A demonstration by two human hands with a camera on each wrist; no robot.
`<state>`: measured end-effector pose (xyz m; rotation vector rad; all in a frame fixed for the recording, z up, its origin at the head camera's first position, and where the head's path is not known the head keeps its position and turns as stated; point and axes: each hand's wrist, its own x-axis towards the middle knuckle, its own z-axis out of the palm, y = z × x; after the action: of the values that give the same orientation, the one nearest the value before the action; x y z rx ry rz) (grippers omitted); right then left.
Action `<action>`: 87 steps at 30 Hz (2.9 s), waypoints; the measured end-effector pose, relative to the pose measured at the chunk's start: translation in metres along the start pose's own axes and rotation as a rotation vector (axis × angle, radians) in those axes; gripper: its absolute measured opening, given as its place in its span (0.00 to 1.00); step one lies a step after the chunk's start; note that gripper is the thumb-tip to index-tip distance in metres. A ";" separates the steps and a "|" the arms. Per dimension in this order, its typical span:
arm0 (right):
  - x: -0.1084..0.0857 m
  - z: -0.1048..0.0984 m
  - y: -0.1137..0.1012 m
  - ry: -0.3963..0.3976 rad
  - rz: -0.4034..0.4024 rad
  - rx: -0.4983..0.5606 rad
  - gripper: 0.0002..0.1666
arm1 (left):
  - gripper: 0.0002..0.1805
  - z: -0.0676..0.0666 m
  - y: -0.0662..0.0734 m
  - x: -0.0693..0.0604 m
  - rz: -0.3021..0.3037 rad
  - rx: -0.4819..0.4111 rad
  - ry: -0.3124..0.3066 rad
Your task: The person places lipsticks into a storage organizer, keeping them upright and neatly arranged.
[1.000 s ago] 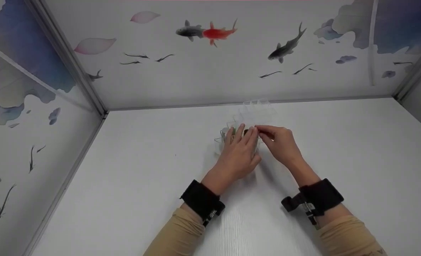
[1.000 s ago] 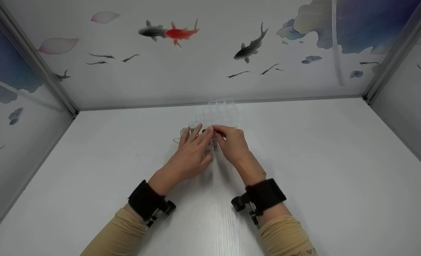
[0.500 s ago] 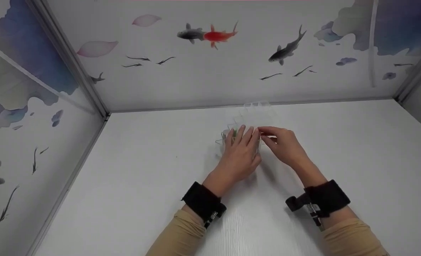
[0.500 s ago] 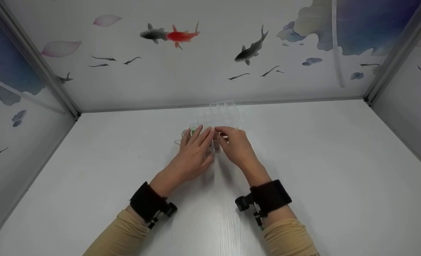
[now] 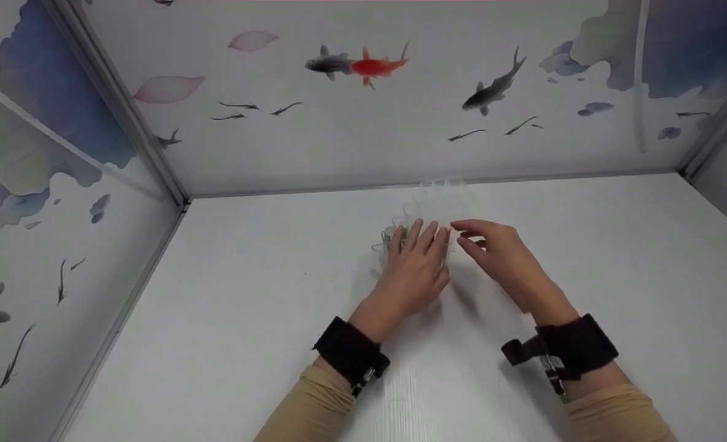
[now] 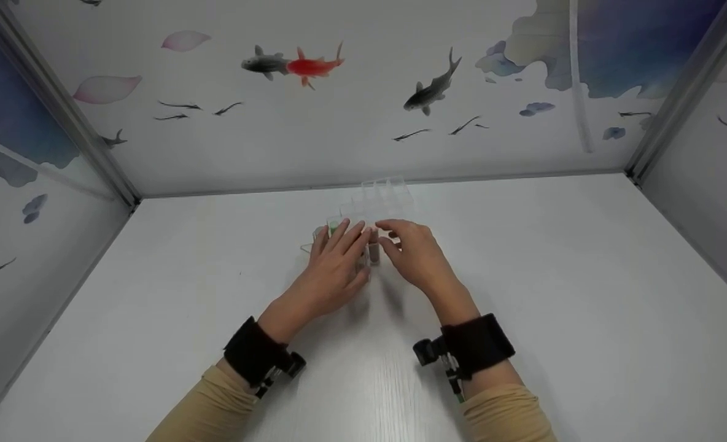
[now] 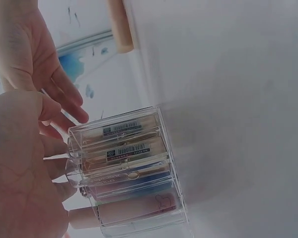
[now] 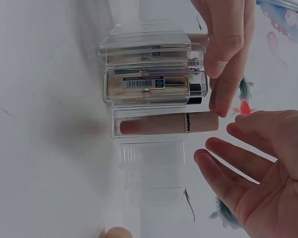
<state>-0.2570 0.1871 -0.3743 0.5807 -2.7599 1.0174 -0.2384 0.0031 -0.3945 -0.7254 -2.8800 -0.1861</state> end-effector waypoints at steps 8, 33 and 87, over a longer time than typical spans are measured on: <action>-0.012 -0.012 0.016 -0.036 0.015 -0.033 0.20 | 0.31 0.000 0.003 -0.002 0.012 0.008 0.067; -0.029 -0.046 0.052 -0.465 0.149 -0.201 0.28 | 0.16 -0.002 0.070 -0.002 0.287 -0.087 -0.224; -0.019 0.002 -0.012 0.314 0.038 0.562 0.19 | 0.23 -0.031 0.025 0.012 0.001 -0.375 0.379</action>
<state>-0.2353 0.1834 -0.3738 0.3837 -2.2117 1.7401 -0.2327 0.0248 -0.3597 -0.6607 -2.5038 -0.7878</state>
